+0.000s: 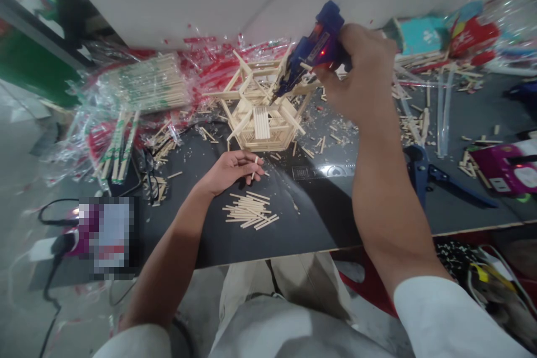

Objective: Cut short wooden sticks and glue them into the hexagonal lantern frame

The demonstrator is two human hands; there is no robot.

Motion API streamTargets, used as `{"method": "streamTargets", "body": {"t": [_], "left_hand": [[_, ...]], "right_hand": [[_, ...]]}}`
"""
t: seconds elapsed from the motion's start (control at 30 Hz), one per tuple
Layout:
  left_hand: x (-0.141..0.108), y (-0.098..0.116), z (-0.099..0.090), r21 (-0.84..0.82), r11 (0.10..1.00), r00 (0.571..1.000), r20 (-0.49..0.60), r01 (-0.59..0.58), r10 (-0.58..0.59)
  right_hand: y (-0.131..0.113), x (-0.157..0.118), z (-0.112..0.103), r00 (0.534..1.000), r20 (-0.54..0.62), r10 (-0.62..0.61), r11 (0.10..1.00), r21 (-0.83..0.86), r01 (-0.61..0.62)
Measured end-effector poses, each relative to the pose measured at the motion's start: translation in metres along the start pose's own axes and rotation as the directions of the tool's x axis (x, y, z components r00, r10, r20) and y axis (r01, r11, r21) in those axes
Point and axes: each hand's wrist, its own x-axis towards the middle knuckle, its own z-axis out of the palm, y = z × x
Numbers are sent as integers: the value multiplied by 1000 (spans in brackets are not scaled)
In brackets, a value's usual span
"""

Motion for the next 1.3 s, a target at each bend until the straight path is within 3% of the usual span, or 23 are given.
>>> {"method": "streamTargets", "body": {"t": [0.53,0.93,1.1,1.3], "left_hand": [[0,0,0,2,1000,1000,-7,8,-8],[-1,3,1,-4,1000,1000,-4,13,-13],[-2,2,1,-41,999,1000,11,6,-6],[0,-2,-3,-93,994,997,56,-50,55]], "right_hand": [[1,0,3,997,78,18,995,99,-26],[-1,-1,3,1000,20,4,998,57,-5],[-2,-2,3,989,-113,91,996,-9,-93],[7,-3,-19,954,-57,294,955,65,-291]]}}
